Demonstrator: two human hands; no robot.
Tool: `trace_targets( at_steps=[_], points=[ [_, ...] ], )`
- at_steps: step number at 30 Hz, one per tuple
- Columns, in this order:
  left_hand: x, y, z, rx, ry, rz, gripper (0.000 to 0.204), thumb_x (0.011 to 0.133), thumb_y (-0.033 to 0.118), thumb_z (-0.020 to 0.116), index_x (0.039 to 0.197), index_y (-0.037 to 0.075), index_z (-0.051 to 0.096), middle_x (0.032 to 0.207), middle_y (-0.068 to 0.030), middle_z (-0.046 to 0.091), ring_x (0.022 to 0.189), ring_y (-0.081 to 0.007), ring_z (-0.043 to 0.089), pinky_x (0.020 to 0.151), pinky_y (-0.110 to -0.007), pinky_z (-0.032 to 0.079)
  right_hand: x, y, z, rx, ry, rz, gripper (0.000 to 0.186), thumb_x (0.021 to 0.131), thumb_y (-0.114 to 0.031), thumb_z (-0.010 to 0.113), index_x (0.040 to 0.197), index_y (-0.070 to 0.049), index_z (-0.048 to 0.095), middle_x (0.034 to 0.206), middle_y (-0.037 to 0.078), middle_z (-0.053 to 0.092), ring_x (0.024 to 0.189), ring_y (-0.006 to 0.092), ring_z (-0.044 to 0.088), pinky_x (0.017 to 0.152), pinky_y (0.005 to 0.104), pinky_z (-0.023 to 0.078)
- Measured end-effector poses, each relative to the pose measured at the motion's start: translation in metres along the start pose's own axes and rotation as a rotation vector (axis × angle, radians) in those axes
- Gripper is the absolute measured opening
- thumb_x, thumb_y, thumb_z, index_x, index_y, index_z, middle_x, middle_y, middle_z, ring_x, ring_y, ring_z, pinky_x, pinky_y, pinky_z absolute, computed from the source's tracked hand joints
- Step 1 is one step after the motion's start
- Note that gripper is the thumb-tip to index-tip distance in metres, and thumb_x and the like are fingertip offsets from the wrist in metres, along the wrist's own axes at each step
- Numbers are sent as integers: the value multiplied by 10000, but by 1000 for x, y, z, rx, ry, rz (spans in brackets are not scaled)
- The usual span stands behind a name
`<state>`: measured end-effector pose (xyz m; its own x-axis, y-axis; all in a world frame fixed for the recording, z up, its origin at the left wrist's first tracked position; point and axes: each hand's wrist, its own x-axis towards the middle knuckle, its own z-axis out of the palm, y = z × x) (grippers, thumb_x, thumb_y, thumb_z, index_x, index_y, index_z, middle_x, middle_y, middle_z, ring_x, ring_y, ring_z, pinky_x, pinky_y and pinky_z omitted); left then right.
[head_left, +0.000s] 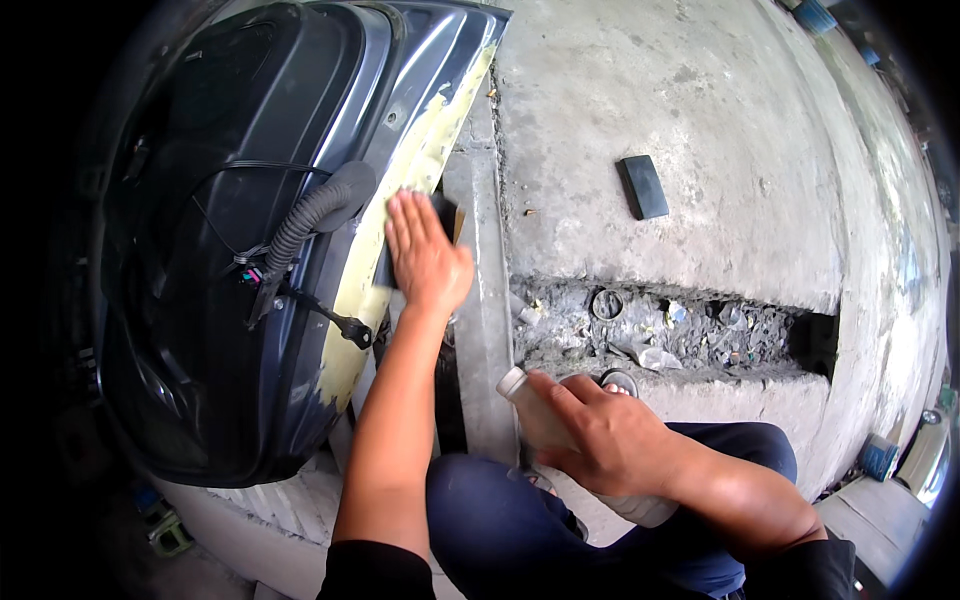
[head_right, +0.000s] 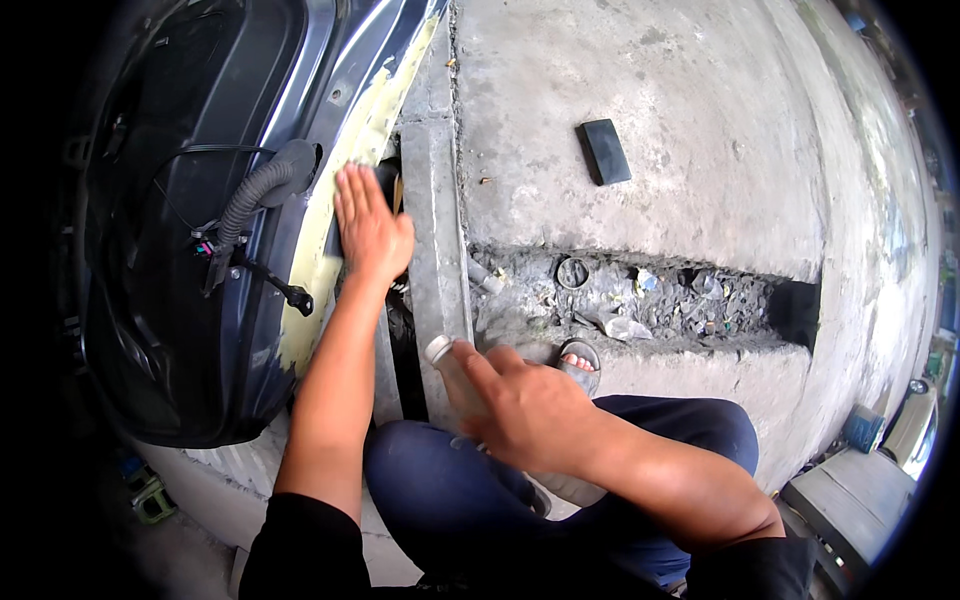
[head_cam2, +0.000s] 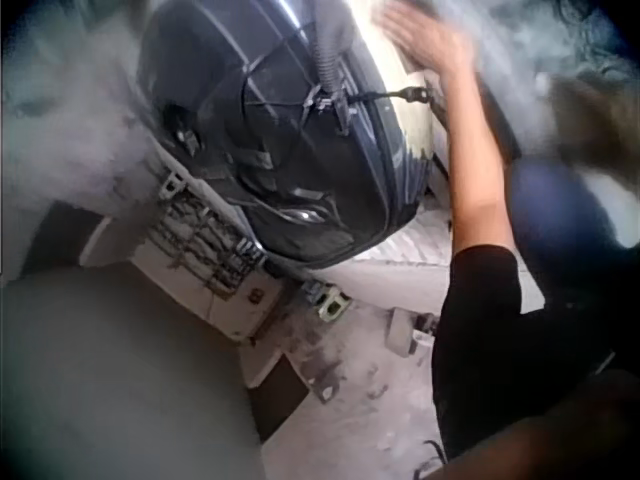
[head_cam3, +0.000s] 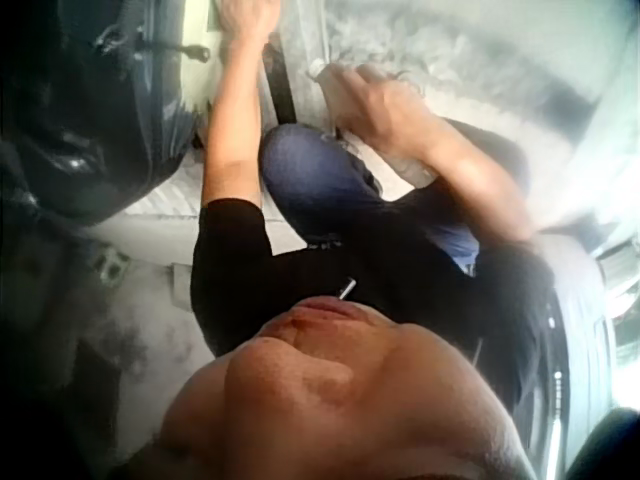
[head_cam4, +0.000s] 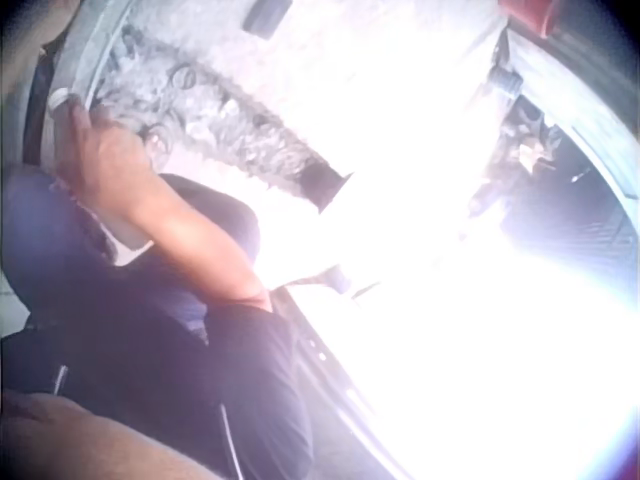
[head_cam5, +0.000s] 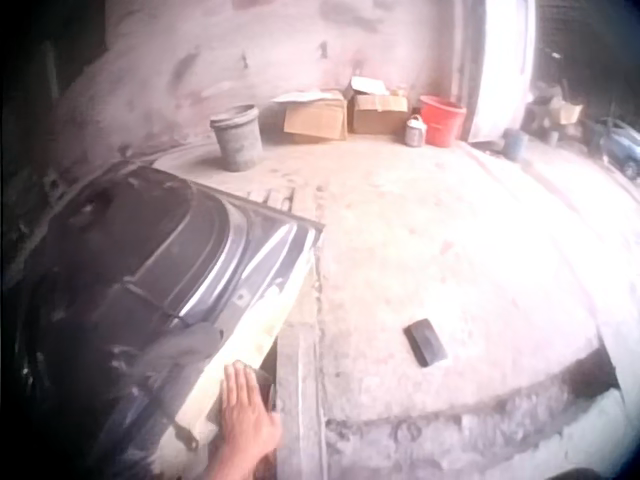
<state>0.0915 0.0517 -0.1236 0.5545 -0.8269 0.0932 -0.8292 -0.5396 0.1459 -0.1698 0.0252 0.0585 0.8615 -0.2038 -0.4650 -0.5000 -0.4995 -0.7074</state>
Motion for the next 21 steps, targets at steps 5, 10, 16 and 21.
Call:
trace_targets(
  at_steps=[5, 10, 16, 21],
  points=[
    [50, 22, 4, -37, 45, 54, 804, 839, 245, 525, 1501, -82, 207, 1598, -244, 156, 1506, -349, 86, 1226, -440, 52, 2, -3, -7, 102, 92, -36, 780, 831, -285, 719, 1448, -10, 329, 1071, 261, 577, 884, 441, 644, 748, 469, 534],
    [-42, -11, -7, 69, -144, -2, 851, 800, 224, 561, 1513, -63, 196, 1615, -218, 118, 1511, -346, 61, 1225, -448, 62, -2, -8, -23, 212, 42, 65, 773, 830, -283, 738, 1432, 9, 351, 1097, 268, 573, 931, 469, 622, 797, 486, 519],
    [-141, -30, -44, 61, -385, -247, 835, 823, 195, 555, 1510, -81, 169, 1599, -246, 140, 1499, -375, 91, 1213, -444, 127, -39, 1, -25, 415, 85, 122, 799, 871, -381, 694, 1470, -8, 320, 1254, 270, 561, 1096, 413, 603, 934, 444, 468],
    [-226, -35, -94, -65, -740, -714, 781, 893, 277, 460, 1503, -102, 153, 1591, -285, 104, 1491, -402, 87, 1220, -436, 108, -113, -13, -44, 911, 138, 249, 825, 868, -373, 727, 1474, 9, 319, 1277, 258, 571, 1186, 337, 567, 1036, 421, 394]
  ],
)
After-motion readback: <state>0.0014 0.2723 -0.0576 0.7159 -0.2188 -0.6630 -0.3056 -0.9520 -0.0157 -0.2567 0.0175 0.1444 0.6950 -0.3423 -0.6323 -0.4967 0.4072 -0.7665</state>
